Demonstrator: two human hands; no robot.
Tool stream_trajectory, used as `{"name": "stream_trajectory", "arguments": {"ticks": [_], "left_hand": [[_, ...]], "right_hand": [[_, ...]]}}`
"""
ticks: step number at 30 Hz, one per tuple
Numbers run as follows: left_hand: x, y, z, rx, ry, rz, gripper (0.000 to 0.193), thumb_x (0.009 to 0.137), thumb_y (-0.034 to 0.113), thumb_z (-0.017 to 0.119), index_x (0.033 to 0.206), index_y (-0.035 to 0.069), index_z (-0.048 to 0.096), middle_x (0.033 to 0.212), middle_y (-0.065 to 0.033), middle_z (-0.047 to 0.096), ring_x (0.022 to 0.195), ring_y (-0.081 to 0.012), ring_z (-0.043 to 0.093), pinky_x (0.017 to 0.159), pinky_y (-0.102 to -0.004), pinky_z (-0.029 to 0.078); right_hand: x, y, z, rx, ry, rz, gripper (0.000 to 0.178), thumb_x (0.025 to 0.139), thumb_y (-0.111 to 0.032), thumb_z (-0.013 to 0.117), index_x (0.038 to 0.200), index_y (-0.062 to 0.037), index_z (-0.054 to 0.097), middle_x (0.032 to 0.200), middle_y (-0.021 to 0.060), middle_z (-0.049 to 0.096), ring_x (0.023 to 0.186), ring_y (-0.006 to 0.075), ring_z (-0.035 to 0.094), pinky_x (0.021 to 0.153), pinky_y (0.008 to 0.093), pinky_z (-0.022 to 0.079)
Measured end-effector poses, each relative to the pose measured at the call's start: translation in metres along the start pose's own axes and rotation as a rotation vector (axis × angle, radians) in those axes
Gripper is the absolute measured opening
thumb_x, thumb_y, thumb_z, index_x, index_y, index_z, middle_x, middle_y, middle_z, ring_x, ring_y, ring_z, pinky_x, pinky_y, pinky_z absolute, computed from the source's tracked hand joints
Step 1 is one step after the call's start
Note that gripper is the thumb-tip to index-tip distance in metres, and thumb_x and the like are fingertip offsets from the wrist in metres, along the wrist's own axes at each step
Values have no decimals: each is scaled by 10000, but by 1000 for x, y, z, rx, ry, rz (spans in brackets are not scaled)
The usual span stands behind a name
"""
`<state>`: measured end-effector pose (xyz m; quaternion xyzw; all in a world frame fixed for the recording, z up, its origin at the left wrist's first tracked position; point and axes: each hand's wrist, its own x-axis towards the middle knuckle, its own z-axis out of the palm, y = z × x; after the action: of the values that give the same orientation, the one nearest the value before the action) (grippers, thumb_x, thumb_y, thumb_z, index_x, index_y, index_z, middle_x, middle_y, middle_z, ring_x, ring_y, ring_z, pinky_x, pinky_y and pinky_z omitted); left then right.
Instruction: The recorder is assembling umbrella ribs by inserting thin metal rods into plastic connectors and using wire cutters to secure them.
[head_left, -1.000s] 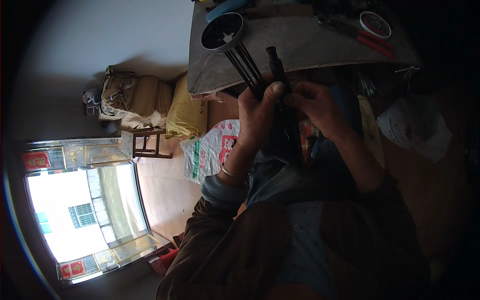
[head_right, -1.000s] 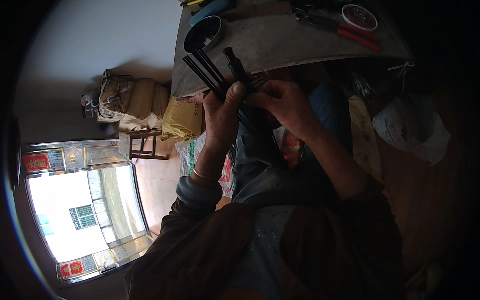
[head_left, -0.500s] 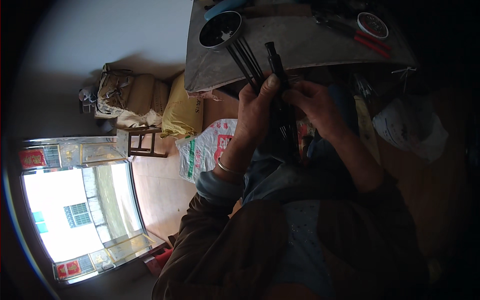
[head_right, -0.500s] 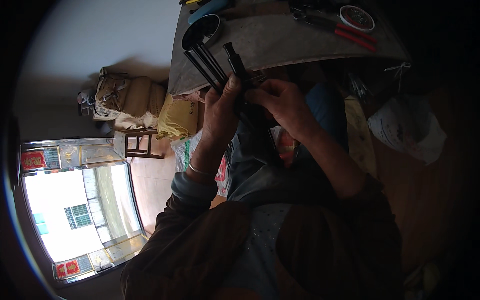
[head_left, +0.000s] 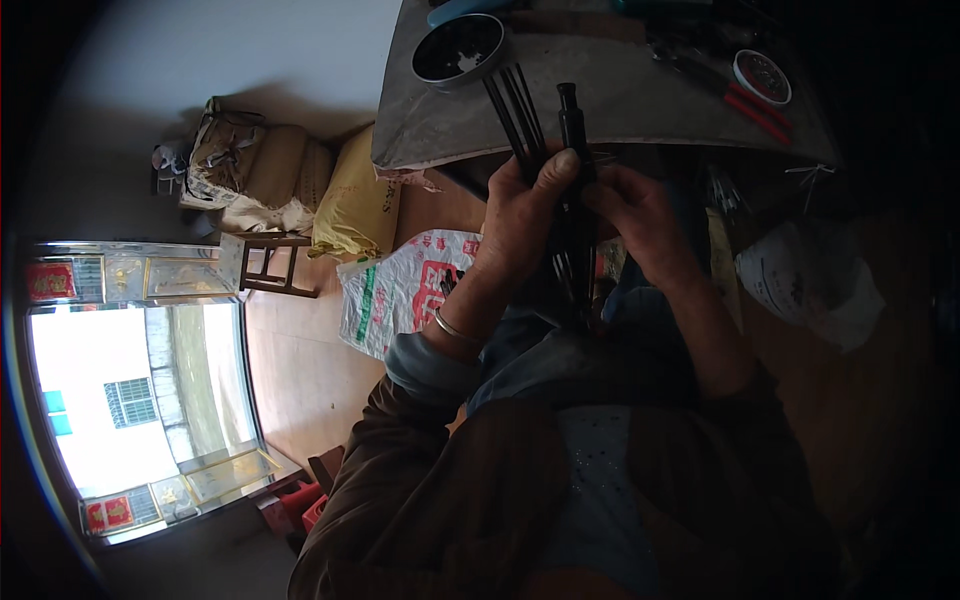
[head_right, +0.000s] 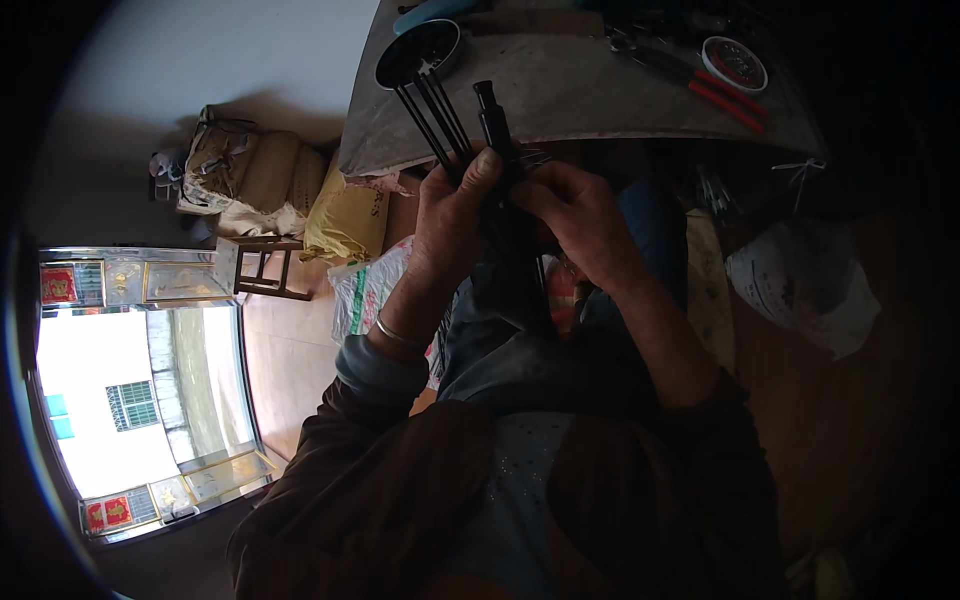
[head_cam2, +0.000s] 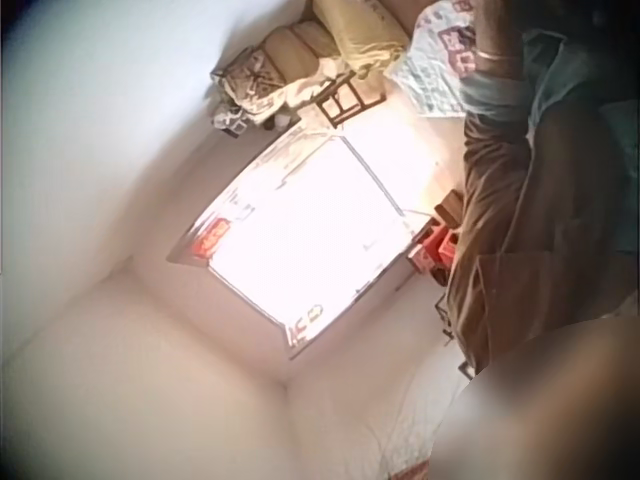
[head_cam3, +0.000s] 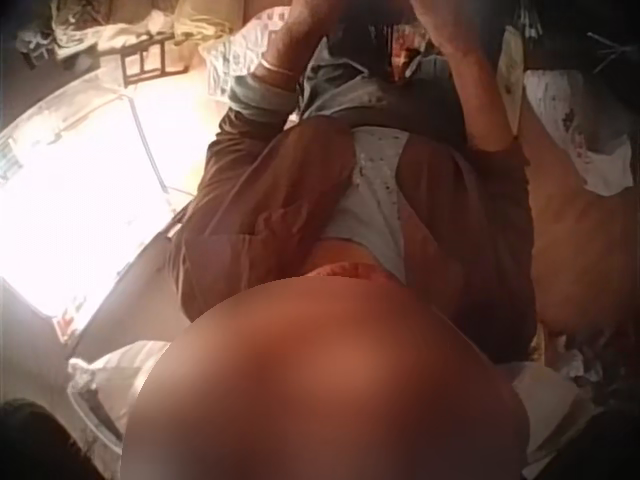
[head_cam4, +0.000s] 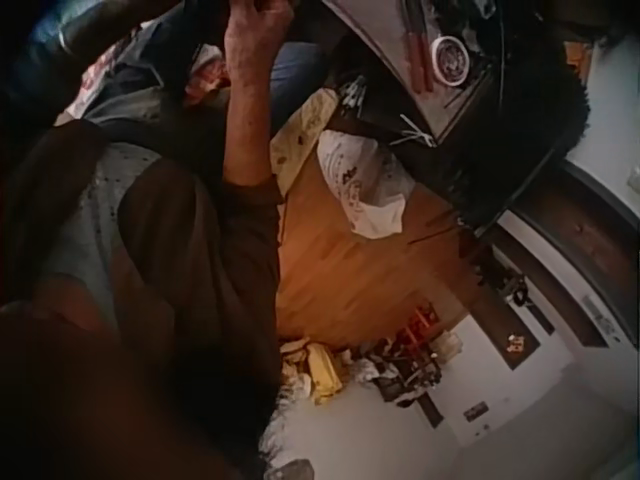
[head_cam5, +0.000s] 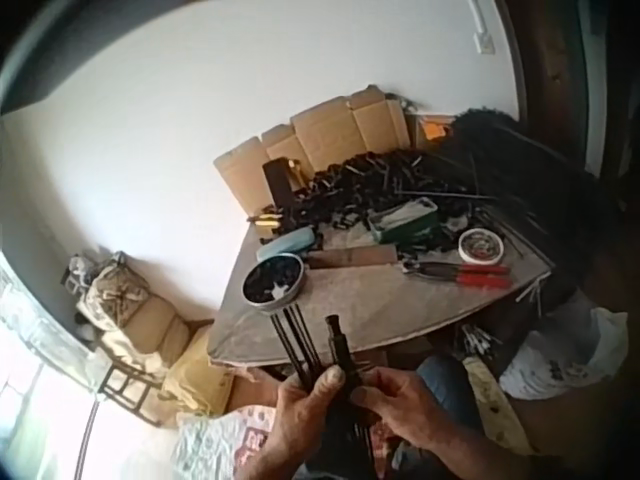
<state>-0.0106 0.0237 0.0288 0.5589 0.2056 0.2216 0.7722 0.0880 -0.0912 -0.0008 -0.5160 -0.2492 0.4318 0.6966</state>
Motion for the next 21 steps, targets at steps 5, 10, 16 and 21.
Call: {"name": "stream_trajectory", "arguments": {"ticks": [5,10,16,21], "left_hand": [[-1,-1,-3,-11,-12,27,225,912,191,625,1059,21,616,919,-32,652,837,-95,597,755,-242,489],[-5,3,-4,-61,-23,2,212,909,185,628,1055,31,633,916,-28,659,840,-90,598,757,-244,491],[-9,3,-7,-62,-44,10,229,906,206,632,1068,44,639,912,-22,661,837,-81,597,749,-236,488],[-7,5,-7,-51,-43,-20,255,911,253,625,1056,44,633,889,-17,652,825,-79,594,734,-233,485]], "right_hand": [[-1,0,4,-11,21,-6,170,905,-195,625,925,-26,619,771,-26,582,686,22,531,582,176,426],[0,4,6,-12,41,19,185,901,-209,631,912,-25,615,750,-29,572,657,23,524,564,179,423],[-2,7,10,74,72,13,184,897,-212,635,883,-30,616,713,-40,550,622,17,495,535,180,394],[-4,1,15,-66,105,-10,175,888,-205,644,873,-33,621,689,-47,541,595,11,477,508,176,366]]}}
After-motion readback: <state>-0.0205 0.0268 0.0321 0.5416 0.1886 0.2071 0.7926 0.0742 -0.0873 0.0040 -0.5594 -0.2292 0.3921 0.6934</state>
